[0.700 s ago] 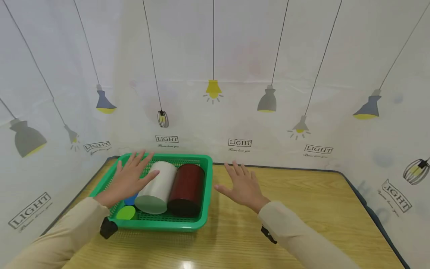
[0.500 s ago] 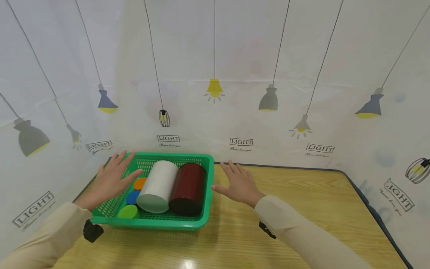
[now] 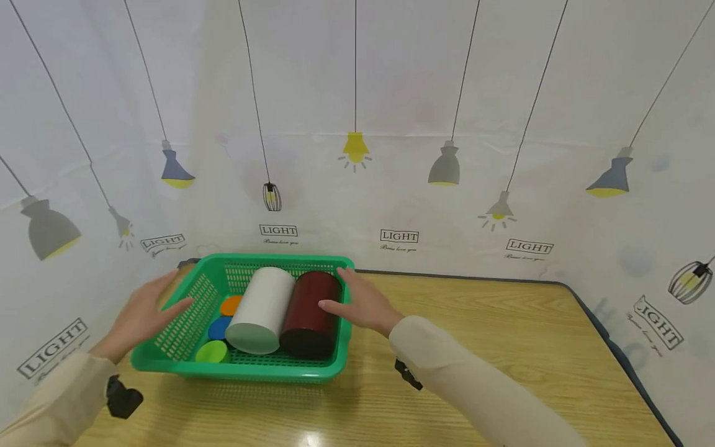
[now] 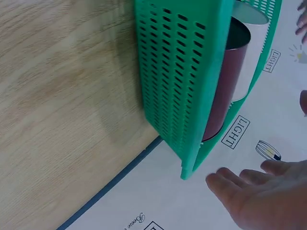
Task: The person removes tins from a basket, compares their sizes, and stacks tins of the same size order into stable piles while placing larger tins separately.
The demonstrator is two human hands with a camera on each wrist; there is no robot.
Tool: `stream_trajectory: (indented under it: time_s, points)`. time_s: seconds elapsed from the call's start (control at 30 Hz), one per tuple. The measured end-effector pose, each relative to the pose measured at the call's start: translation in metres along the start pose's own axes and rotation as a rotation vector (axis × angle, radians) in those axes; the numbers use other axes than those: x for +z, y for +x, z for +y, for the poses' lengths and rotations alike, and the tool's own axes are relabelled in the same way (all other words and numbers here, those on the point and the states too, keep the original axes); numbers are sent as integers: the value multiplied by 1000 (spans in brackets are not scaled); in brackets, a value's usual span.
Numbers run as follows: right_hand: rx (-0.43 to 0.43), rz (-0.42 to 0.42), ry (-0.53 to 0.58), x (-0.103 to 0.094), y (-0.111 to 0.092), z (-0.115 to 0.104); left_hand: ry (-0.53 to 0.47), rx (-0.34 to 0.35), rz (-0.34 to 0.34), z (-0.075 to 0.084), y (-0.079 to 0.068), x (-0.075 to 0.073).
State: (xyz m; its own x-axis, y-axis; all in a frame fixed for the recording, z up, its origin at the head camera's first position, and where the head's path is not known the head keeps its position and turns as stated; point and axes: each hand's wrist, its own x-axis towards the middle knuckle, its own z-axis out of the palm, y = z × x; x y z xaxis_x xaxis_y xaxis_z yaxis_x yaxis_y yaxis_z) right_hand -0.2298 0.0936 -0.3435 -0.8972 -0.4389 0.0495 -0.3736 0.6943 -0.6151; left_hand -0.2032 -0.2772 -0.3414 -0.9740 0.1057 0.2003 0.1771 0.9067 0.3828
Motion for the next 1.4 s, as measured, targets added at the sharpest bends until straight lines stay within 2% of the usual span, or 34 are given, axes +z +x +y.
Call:
stream_trajectory:
  time_s: [0.17, 0.33, 0.6, 0.77, 1.13, 1.4]
  points:
    - [39, -63, 72, 1, 14, -10, -86, -99, -70, -18, 0, 2]
    - [110, -95, 139, 0, 25, -16, -167, -150, -119, -33, -1, 6]
    - [245, -108, 386, 6, 44, -19, -287, -221, -203, -50, -4, 13]
    - [314, -89, 489, 12, 54, -19, -331, -228, -204, -57, -4, 16]
    - [411, -13, 615, 24, 70, -15, -371, -263, -190, -69, -1, 21]
    - [428, 76, 705, 37, 78, -11, -474, -346, -171, -72, 0, 25]
